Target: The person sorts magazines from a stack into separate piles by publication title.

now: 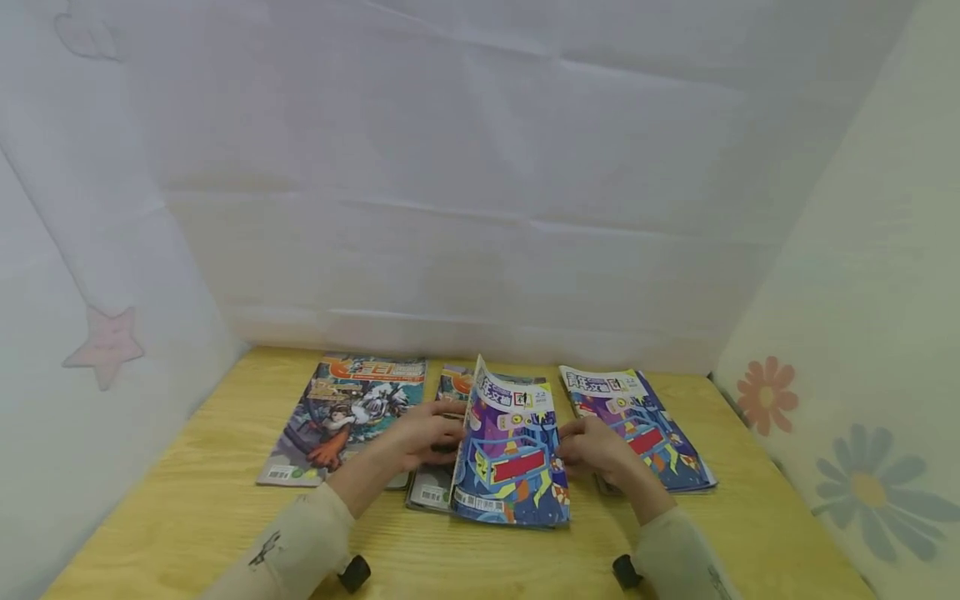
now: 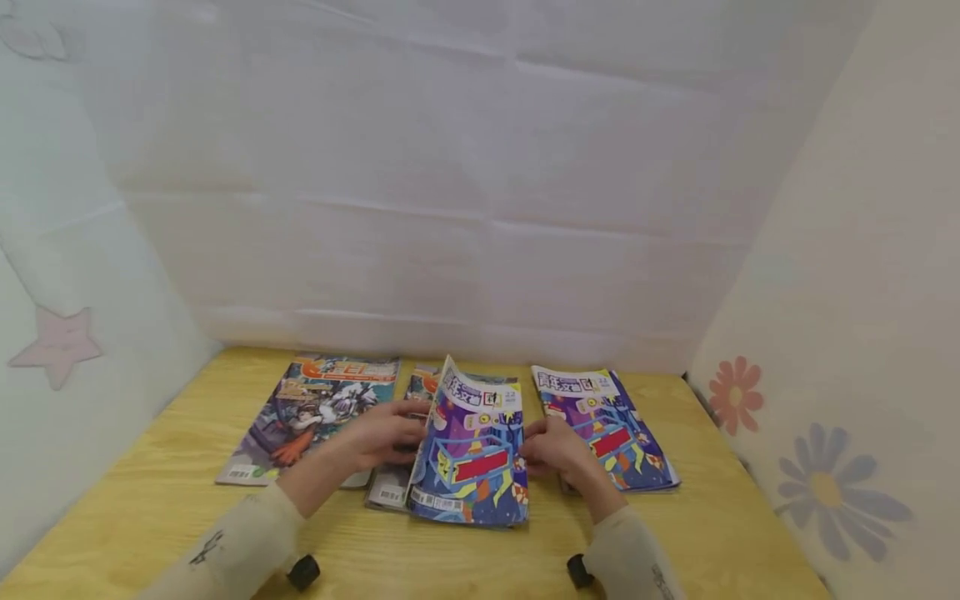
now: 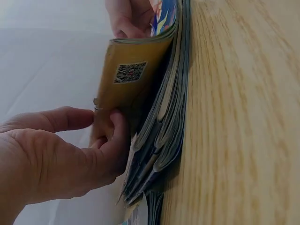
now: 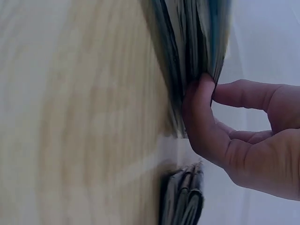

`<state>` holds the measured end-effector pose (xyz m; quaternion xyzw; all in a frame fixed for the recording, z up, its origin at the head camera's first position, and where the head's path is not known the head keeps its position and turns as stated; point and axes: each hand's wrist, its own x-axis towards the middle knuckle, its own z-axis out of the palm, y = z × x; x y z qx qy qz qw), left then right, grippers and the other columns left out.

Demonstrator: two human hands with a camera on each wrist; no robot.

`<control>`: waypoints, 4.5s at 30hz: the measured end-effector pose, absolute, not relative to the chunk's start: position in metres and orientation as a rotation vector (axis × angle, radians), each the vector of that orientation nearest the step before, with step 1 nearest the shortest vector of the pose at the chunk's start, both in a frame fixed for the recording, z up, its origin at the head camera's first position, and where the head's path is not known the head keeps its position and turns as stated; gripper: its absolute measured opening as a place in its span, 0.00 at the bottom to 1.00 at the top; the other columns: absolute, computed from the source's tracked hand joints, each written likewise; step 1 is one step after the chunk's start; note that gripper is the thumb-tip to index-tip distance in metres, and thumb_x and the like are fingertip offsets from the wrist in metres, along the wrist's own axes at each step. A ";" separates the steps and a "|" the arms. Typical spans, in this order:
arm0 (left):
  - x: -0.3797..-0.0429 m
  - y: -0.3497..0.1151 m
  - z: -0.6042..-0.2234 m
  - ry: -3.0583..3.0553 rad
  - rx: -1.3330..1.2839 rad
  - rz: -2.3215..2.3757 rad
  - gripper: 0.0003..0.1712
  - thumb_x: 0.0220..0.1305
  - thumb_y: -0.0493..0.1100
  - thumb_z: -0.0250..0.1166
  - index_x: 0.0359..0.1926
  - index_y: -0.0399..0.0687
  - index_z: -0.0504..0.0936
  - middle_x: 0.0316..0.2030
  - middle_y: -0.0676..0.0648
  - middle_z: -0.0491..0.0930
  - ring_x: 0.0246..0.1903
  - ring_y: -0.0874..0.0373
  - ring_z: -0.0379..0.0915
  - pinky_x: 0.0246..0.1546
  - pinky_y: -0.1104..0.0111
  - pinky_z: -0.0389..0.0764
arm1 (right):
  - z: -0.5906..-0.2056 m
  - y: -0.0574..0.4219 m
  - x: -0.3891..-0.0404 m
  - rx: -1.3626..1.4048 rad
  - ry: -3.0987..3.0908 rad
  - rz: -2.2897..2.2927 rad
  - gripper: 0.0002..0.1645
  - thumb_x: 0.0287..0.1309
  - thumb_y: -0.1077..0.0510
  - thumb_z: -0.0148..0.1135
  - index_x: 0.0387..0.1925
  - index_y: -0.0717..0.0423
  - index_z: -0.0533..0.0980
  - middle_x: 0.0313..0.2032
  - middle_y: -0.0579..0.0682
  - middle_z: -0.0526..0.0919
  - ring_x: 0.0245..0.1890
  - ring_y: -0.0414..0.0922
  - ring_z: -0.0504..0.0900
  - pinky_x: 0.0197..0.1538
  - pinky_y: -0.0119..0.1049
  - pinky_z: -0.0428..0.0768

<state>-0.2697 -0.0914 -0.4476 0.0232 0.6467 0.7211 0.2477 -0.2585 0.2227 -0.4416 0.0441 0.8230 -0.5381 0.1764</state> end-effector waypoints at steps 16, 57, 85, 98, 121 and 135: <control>-0.282 -0.074 -0.442 1.872 0.076 2.020 0.39 0.60 0.27 0.60 0.73 0.35 0.63 0.62 0.34 0.72 0.43 0.47 0.74 0.37 0.55 0.81 | -0.414 0.250 -0.264 0.064 2.349 -1.647 0.28 0.67 0.65 0.62 0.66 0.69 0.69 0.47 0.63 0.78 0.39 0.52 0.82 0.44 0.48 0.85; -0.303 0.077 -0.438 1.997 0.132 1.935 0.30 0.67 0.30 0.64 0.68 0.33 0.70 0.39 0.40 0.80 0.43 0.37 0.82 0.42 0.50 0.85 | -0.406 0.352 -0.279 0.259 2.796 -1.336 0.33 0.77 0.53 0.43 0.72 0.73 0.61 0.67 0.75 0.65 0.66 0.71 0.63 0.63 0.65 0.67; -0.278 -0.092 -0.431 2.522 0.214 1.664 0.17 0.73 0.42 0.61 0.60 0.46 0.80 0.54 0.45 0.77 0.52 0.47 0.75 0.46 0.52 0.78 | -0.396 0.203 -0.281 -0.140 2.542 -1.374 0.26 0.75 0.58 0.54 0.66 0.71 0.69 0.54 0.68 0.78 0.47 0.59 0.82 0.47 0.52 0.83; -0.281 -0.122 -0.438 2.509 0.023 1.697 0.22 0.71 0.40 0.63 0.64 0.41 0.77 0.54 0.40 0.77 0.44 0.45 0.76 0.38 0.53 0.79 | -0.413 0.192 -0.282 -0.134 2.456 -1.328 0.30 0.73 0.61 0.55 0.67 0.78 0.64 0.36 0.63 0.81 0.36 0.54 0.83 0.43 0.49 0.84; -0.291 -0.145 -0.461 2.189 -0.103 1.866 0.27 0.74 0.37 0.57 0.71 0.37 0.70 0.61 0.36 0.75 0.52 0.47 0.75 0.49 0.55 0.79 | -0.438 0.195 -0.279 -0.015 2.405 -1.393 0.26 0.72 0.64 0.58 0.63 0.79 0.67 0.44 0.62 0.82 0.38 0.53 0.86 0.41 0.50 0.86; -0.291 -0.141 -0.461 2.153 -0.133 1.884 0.26 0.75 0.38 0.56 0.70 0.32 0.70 0.63 0.34 0.73 0.59 0.42 0.74 0.55 0.55 0.79 | -0.440 0.195 -0.277 0.060 2.382 -1.447 0.28 0.69 0.65 0.60 0.65 0.75 0.67 0.40 0.63 0.82 0.35 0.53 0.85 0.38 0.49 0.86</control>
